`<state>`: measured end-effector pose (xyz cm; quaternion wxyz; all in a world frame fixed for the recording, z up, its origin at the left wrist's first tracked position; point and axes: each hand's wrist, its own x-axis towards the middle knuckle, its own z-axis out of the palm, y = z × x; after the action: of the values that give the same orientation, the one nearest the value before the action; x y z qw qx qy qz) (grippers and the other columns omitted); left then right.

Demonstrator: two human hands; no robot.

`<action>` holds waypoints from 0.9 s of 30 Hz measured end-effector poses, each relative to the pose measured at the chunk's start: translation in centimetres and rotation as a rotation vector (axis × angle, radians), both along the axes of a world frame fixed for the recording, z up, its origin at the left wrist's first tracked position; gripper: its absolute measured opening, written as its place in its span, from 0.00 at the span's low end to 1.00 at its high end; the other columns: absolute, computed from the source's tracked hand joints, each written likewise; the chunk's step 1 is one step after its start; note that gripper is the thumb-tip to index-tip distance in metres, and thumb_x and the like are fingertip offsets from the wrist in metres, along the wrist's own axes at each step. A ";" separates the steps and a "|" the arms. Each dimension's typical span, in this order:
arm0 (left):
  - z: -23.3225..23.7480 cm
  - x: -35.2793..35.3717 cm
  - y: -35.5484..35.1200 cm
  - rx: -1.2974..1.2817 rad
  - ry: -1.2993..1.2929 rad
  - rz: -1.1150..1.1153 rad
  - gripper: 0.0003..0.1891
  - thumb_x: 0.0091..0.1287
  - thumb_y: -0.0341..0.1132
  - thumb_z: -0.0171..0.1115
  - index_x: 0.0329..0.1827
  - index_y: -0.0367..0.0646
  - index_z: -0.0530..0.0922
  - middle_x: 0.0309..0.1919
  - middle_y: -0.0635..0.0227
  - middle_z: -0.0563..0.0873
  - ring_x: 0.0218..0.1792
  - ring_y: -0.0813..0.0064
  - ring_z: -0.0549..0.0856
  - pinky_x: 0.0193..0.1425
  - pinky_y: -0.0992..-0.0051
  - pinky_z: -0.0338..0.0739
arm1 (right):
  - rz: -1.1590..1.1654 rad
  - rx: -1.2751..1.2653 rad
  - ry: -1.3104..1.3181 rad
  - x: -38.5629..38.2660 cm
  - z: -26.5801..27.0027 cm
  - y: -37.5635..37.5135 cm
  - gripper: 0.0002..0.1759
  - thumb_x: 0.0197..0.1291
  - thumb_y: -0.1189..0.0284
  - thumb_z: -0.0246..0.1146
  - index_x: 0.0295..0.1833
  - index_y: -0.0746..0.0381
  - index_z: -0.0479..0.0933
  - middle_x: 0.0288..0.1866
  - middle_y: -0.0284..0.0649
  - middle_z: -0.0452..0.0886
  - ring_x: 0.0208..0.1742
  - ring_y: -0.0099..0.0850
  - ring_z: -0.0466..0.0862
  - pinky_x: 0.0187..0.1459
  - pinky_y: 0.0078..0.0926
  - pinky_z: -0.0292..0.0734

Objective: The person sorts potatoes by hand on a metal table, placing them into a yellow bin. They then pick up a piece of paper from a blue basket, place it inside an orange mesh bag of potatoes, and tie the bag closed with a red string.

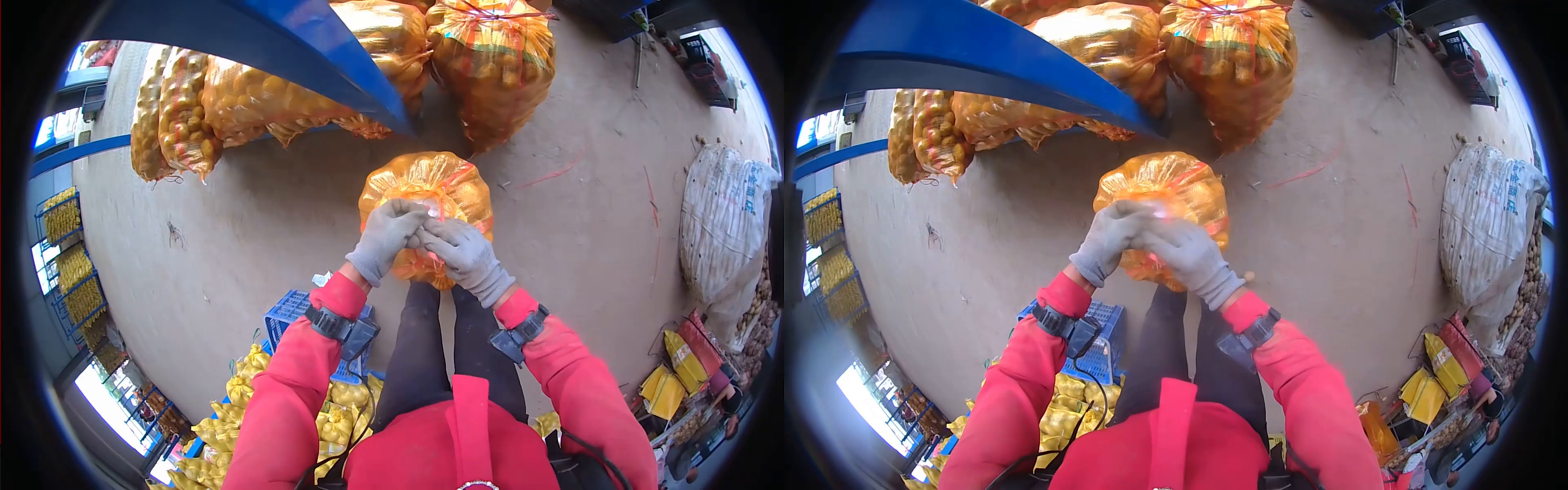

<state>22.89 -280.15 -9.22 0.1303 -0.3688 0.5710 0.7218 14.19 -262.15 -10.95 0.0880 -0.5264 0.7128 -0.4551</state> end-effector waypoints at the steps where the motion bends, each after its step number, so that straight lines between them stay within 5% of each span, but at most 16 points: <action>1: -0.3 -0.4 0.5 0.142 -0.124 0.209 0.11 0.72 0.30 0.67 0.53 0.38 0.83 0.43 0.62 0.90 0.41 0.67 0.90 0.47 0.71 0.85 | -0.015 -0.017 -0.016 0.3 -0.7 0.3 0.16 0.61 0.74 0.68 0.55 0.56 0.84 0.50 0.43 0.87 0.49 0.43 0.88 0.50 0.39 0.83; 4: 2.1 -1.0 1.4 -0.124 -0.034 0.178 0.08 0.73 0.34 0.66 0.46 0.38 0.81 0.33 0.70 0.87 0.30 0.83 0.84 0.35 0.82 0.82 | -0.031 -0.025 -0.026 0.4 -0.2 0.7 0.15 0.62 0.74 0.67 0.55 0.58 0.84 0.53 0.44 0.87 0.51 0.44 0.88 0.51 0.40 0.84; 7: 1.4 0.6 0.9 -0.951 0.213 -0.226 0.08 0.73 0.31 0.65 0.49 0.37 0.80 0.36 0.66 0.88 0.32 0.83 0.85 0.36 0.81 0.82 | -0.026 0.000 -0.037 0.8 0.0 1.0 0.17 0.62 0.76 0.67 0.58 0.59 0.84 0.55 0.45 0.87 0.52 0.45 0.88 0.52 0.41 0.84; 10: 3.2 -0.6 1.2 -0.132 -0.072 0.068 0.16 0.70 0.33 0.68 0.58 0.36 0.81 0.39 0.68 0.88 0.31 0.83 0.84 0.36 0.77 0.78 | -0.022 -0.021 -0.090 1.4 -0.6 1.4 0.18 0.62 0.76 0.67 0.58 0.59 0.84 0.56 0.46 0.86 0.53 0.46 0.87 0.53 0.42 0.83; 13: 4.0 -0.7 0.0 0.128 0.010 0.141 0.23 0.69 0.31 0.68 0.66 0.34 0.77 0.37 0.69 0.87 0.33 0.83 0.83 0.38 0.78 0.78 | -0.037 -0.031 -0.100 0.9 -0.3 1.4 0.17 0.62 0.75 0.67 0.57 0.59 0.84 0.56 0.46 0.86 0.52 0.46 0.87 0.52 0.41 0.83; 17: 4.6 -0.3 -1.4 0.138 -0.025 -0.095 0.26 0.69 0.27 0.68 0.70 0.34 0.76 0.36 0.70 0.86 0.37 0.82 0.83 0.44 0.79 0.80 | -0.031 -0.018 -0.098 0.7 -0.8 1.9 0.16 0.62 0.74 0.66 0.56 0.60 0.84 0.55 0.44 0.87 0.50 0.45 0.88 0.50 0.40 0.84; 21: 1.9 0.3 -3.1 -0.188 0.063 -0.427 0.23 0.70 0.26 0.67 0.69 0.38 0.79 0.40 0.72 0.85 0.41 0.81 0.85 0.52 0.78 0.81 | 0.064 0.008 -0.155 -0.2 0.1 1.5 0.17 0.60 0.76 0.65 0.56 0.60 0.84 0.55 0.44 0.86 0.50 0.45 0.88 0.48 0.40 0.85; 23: 4.4 -1.4 -3.4 -0.411 0.023 -0.629 0.21 0.70 0.25 0.68 0.67 0.39 0.81 0.42 0.73 0.84 0.43 0.82 0.84 0.53 0.78 0.81 | 0.038 -0.037 -0.134 0.1 -0.7 1.3 0.19 0.61 0.76 0.65 0.58 0.59 0.83 0.55 0.45 0.86 0.51 0.44 0.88 0.49 0.41 0.85; 26: 5.2 -1.2 -4.3 -0.080 0.040 -0.426 0.18 0.68 0.28 0.69 0.61 0.41 0.84 0.39 0.71 0.86 0.44 0.81 0.85 0.52 0.76 0.82 | 0.052 0.007 -0.155 -0.3 0.2 1.2 0.22 0.60 0.77 0.65 0.62 0.58 0.83 0.56 0.44 0.86 0.52 0.46 0.88 0.52 0.40 0.84; 27: 5.4 -1.2 -4.3 -0.225 0.040 -0.474 0.17 0.68 0.29 0.69 0.59 0.41 0.84 0.40 0.68 0.87 0.45 0.78 0.86 0.52 0.74 0.82 | 0.062 0.017 -0.171 -0.2 0.0 1.3 0.23 0.60 0.77 0.65 0.63 0.58 0.82 0.56 0.44 0.86 0.52 0.46 0.87 0.52 0.40 0.84</action>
<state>21.72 -284.49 -3.85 0.2427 -0.2227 0.7204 0.6104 13.95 -260.85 -10.91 0.1670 -0.5068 0.6900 -0.4891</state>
